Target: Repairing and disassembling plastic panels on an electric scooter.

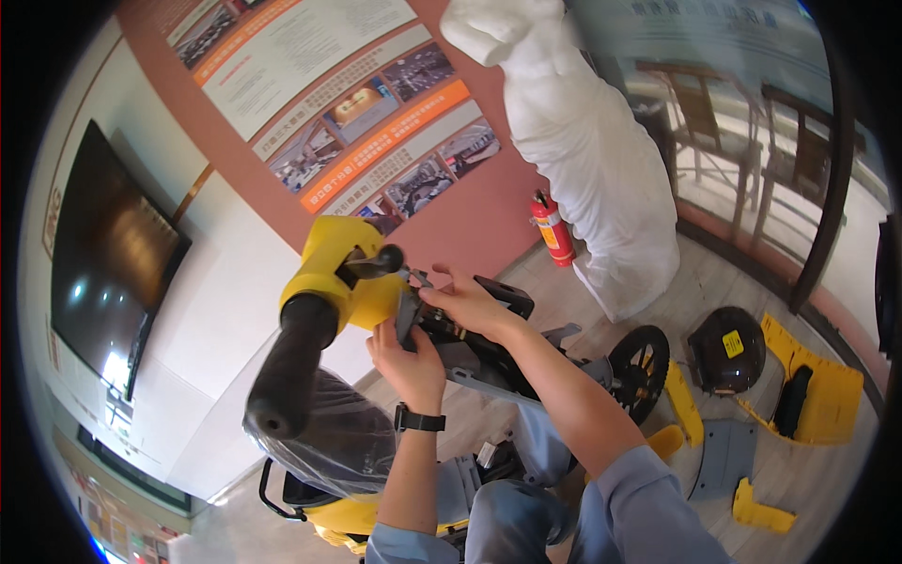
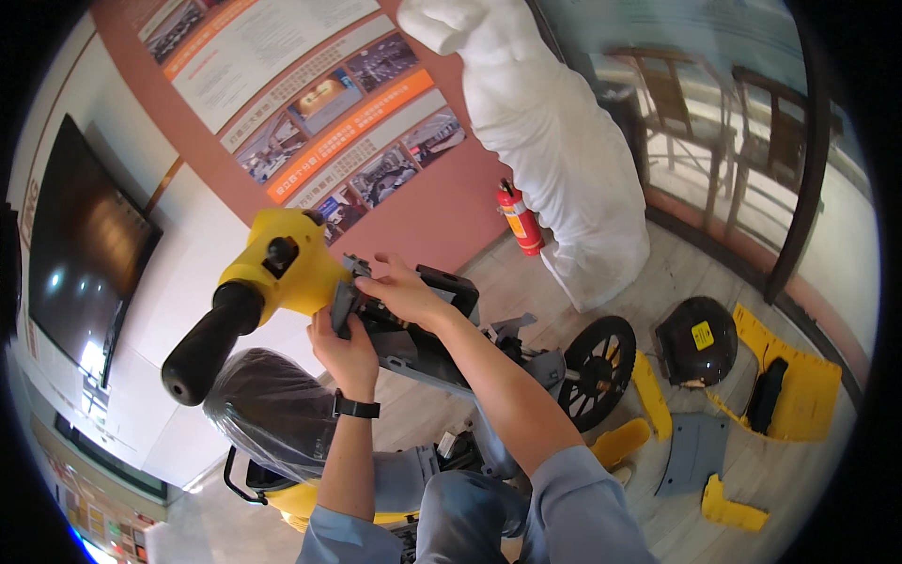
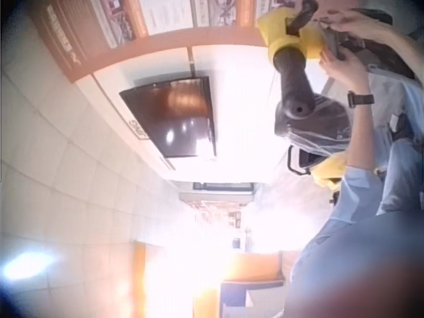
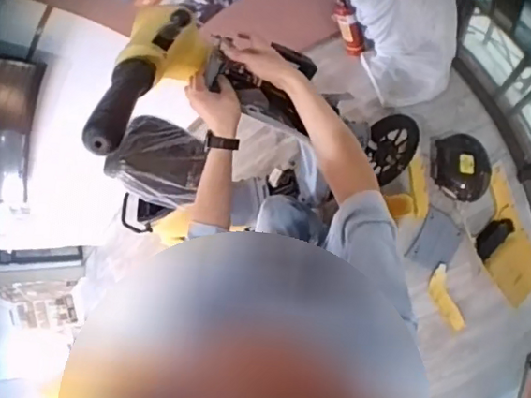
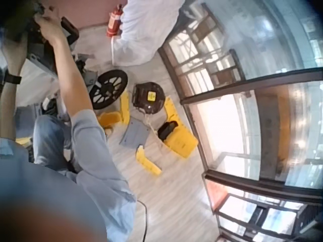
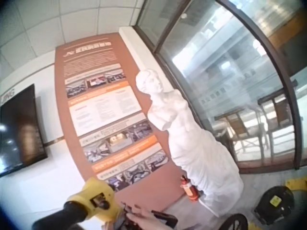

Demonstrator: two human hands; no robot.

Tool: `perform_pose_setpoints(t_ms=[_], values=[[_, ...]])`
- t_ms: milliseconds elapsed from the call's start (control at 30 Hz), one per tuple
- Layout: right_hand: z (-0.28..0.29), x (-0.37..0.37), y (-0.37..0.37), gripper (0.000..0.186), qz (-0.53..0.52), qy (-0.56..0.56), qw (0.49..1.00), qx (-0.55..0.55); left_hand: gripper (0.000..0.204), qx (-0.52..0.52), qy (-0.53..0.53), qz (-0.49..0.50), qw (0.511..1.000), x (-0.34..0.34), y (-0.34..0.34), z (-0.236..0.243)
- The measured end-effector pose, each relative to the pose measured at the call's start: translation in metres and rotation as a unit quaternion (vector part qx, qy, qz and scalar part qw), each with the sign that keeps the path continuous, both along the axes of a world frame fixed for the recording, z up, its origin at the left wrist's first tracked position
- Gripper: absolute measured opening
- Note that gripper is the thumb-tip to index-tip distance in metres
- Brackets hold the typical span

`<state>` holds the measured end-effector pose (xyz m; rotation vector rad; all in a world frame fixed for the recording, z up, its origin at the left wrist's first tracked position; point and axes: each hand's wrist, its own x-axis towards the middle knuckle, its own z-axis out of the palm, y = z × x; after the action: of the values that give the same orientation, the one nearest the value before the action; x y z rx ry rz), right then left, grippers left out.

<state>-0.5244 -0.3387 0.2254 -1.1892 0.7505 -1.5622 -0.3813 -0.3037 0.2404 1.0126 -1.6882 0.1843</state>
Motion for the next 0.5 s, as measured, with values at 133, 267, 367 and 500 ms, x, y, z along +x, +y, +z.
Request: perform_pose_setpoints(t_ms=[133,267,367,500], values=[[-0.011,-0.013,-0.01,0.061,0.046,-0.003,0.999,-0.013,0.03,-0.013,0.029,-0.027,0.999,-0.008,0.0,-0.01],[-0.004,0.0,-0.002,0.052,0.009,0.03,0.997,-0.065,0.035,-0.002,0.044,-0.041,0.998,-0.002,0.001,-0.008],[-0.001,-0.001,0.01,0.049,-0.005,0.061,0.998,-0.028,0.035,-0.03,0.105,-0.088,0.99,-0.01,0.003,-0.003],[0.0,0.005,0.017,0.043,0.043,-0.018,0.999,0.009,0.032,0.009,0.176,-0.125,0.976,0.002,-0.029,-0.047]])
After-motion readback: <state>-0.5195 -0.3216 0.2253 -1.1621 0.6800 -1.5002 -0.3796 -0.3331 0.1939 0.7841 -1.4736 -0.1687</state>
